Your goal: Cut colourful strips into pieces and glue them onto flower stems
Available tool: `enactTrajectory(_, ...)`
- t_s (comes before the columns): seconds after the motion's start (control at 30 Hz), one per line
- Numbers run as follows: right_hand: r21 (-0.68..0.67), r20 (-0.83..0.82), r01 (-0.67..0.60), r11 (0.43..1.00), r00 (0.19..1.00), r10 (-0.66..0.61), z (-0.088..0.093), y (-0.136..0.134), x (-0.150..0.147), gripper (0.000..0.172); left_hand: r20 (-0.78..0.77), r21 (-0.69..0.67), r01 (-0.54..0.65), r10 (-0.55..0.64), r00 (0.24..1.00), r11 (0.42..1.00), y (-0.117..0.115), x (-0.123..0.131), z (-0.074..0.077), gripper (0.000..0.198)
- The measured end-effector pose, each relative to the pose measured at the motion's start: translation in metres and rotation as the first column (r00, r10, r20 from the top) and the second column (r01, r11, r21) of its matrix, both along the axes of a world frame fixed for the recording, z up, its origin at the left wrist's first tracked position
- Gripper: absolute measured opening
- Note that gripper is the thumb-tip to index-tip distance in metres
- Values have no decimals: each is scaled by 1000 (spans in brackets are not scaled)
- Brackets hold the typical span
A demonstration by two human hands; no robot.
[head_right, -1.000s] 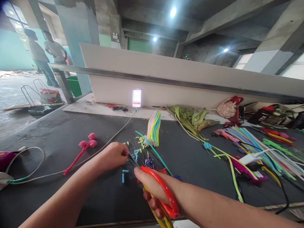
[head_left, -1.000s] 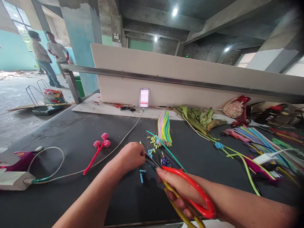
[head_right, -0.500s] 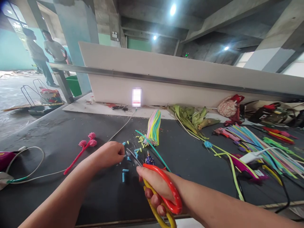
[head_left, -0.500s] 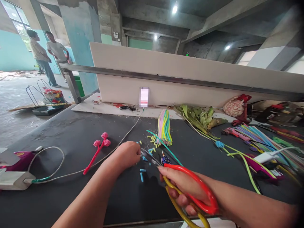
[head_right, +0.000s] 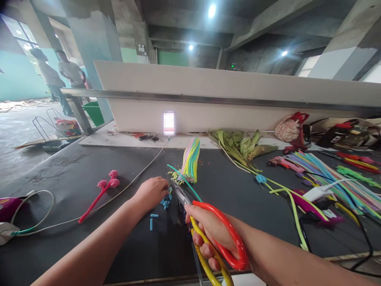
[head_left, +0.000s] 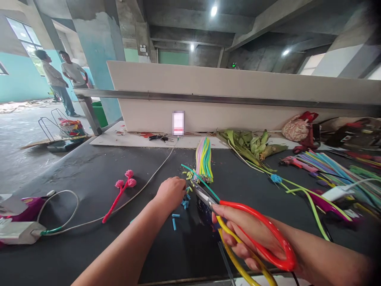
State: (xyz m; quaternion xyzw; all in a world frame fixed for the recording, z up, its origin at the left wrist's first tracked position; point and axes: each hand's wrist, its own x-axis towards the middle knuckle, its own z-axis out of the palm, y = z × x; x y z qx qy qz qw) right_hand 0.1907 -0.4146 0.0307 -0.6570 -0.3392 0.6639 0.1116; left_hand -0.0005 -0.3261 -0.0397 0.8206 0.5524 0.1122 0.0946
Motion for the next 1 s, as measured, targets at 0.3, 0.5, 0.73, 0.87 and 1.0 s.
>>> enactTrajectory(0.3,-61,-31,21,998,999,-23,-6,2,1,41,63,13,-31,30,998,999,-1,-8,3,21)
enactTrajectory(0.5,-39,-31,-55,998,998,54,-7,2,-6,41,185,35,-11,4,983,999,-10,-23,10,19)
enactTrajectory(0.73,-17,2,-110,994,994,110,-15,12,-15,41,199,10,64,-65,978,998,-19,-23,15,19)
enactTrajectory(0.87,6,5,-114,993,993,114,-17,13,-18,40,198,23,78,-81,977,997,-18,-25,16,18)
enactTrajectory(1.0,0,-16,-107,994,994,107,-19,12,-19,41,182,25,85,-88,979,996,-17,-25,14,19)
